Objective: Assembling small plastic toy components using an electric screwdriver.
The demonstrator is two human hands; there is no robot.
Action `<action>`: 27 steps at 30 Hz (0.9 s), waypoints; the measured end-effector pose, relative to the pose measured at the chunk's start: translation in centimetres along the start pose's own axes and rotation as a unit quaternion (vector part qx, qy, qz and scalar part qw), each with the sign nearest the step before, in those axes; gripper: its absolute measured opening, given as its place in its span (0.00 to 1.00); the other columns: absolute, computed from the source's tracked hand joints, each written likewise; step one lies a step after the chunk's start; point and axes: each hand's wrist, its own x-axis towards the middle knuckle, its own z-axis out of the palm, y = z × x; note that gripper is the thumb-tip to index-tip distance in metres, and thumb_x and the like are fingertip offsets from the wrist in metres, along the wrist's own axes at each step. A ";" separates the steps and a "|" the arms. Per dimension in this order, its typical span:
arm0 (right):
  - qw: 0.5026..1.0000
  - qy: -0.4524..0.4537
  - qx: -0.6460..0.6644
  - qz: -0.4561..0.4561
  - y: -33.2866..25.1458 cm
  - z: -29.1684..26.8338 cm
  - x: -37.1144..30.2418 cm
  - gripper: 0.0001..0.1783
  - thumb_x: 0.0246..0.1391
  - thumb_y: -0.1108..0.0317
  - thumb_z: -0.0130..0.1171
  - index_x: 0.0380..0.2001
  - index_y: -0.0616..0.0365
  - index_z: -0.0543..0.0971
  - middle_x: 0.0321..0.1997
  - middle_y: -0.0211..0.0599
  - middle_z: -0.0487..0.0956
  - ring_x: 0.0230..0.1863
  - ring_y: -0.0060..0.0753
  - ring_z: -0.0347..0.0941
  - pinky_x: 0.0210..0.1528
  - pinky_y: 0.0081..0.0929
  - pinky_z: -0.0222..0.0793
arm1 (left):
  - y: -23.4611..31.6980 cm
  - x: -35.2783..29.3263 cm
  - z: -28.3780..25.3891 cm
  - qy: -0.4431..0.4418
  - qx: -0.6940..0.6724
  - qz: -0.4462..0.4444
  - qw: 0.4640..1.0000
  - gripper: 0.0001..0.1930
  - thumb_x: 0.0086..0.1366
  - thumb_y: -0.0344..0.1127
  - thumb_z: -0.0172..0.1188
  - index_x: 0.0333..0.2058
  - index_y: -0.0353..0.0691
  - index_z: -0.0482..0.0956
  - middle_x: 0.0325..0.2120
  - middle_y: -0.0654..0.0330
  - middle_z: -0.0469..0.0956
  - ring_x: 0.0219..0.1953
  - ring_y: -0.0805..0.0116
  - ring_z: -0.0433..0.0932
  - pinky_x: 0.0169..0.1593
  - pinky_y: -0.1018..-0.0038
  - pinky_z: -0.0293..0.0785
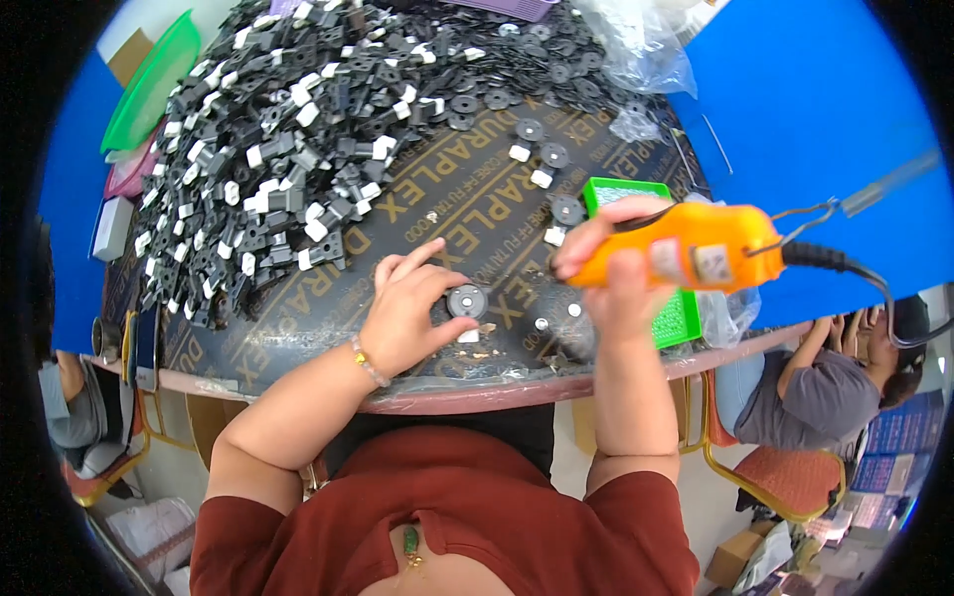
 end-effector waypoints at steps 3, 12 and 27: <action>0.970 0.119 -0.211 -0.003 -2.4 -6.1 1.3 0.16 0.57 0.61 0.62 0.40 0.60 0.70 0.22 0.34 0.74 0.19 0.26 0.71 0.23 0.23 0.69 | 0.2 0.4 0.3 -0.016 0.001 -0.006 1.000 0.23 0.47 0.44 0.73 0.41 0.42 0.80 0.39 0.60 0.80 0.62 0.56 0.65 0.59 0.57 0.54; 0.923 0.267 -0.277 0.013 -1.1 -15.0 0.7 0.11 0.58 0.65 0.61 0.35 0.59 0.72 0.22 0.31 0.75 0.19 0.23 0.72 0.24 0.20 0.69 | 0.5 0.6 0.4 -0.020 0.004 -0.011 1.000 0.22 0.47 0.44 0.73 0.40 0.41 0.80 0.39 0.57 0.80 0.63 0.55 0.65 0.60 0.56 0.53; 0.917 0.297 -0.267 -0.012 -1.3 -15.0 0.3 0.10 0.59 0.66 0.59 0.37 0.59 0.71 0.22 0.32 0.75 0.19 0.25 0.72 0.24 0.21 0.69 | 0.6 0.7 0.3 -0.018 0.011 -0.010 1.000 0.23 0.46 0.43 0.74 0.40 0.41 0.80 0.40 0.57 0.80 0.63 0.55 0.64 0.60 0.54 0.53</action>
